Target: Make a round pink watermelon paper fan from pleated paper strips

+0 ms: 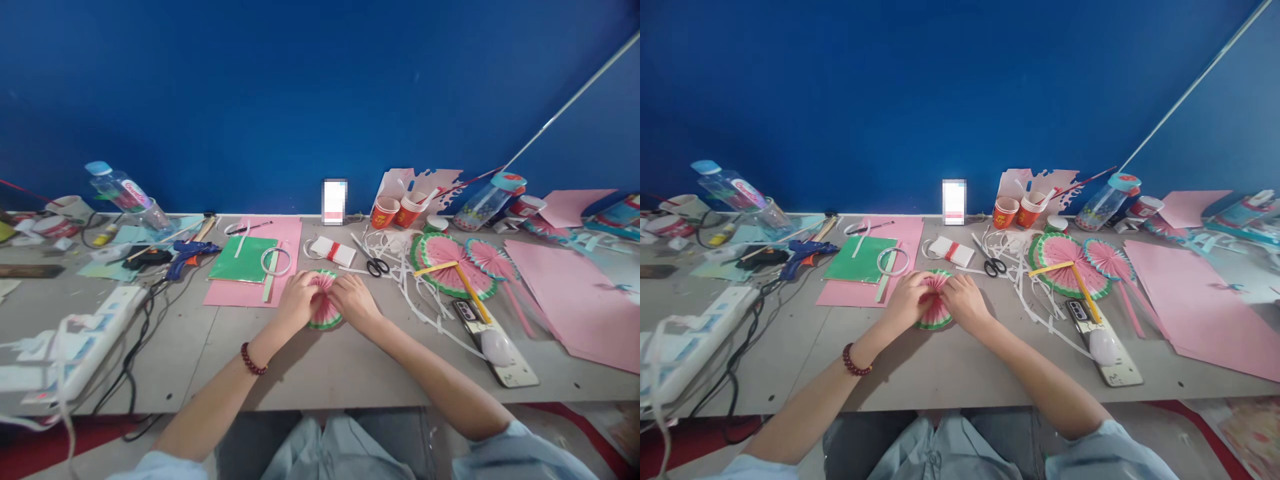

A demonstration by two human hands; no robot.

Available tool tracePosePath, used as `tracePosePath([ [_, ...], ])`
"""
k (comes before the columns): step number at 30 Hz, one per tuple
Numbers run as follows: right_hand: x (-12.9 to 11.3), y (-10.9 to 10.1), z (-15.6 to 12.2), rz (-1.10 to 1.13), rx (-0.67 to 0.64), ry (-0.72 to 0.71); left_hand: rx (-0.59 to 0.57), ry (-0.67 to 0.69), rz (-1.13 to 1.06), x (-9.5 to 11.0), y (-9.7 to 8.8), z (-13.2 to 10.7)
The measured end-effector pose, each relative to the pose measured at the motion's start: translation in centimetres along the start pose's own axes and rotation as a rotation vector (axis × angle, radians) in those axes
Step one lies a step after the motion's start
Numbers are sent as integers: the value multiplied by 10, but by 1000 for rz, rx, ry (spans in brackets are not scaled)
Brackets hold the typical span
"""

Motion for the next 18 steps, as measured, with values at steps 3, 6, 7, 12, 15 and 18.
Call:
tracePosePath([
  [3, 5, 9, -1, 86, -57, 42, -73, 32, 35, -2, 7, 1],
  [6, 10, 12, -1, 198, -68, 86, -97, 39, 56, -4, 11, 2],
  [7, 12, 11, -1, 234, -70, 95, -101, 41, 56, -5, 12, 2],
  [12, 14, -2, -1, 378, -107, 73, -115, 43, 22, -5, 13, 4],
  [15, 16, -11, -5, 380, -165, 55, -112, 28, 1, -4, 12, 4],
  [18, 18, -19, -10, 301, -224, 47, -109, -1, -14, -3, 12, 5],
])
Point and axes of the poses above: each hand's wrist, its own z-axis towards the middle knuckle, its own y-axis out of the palm, x = y × z, the point moved 7 cm from there along z, towards the middle knuckle, and after that the axes turned 12 degrees about -y, right-handed, at the moved point
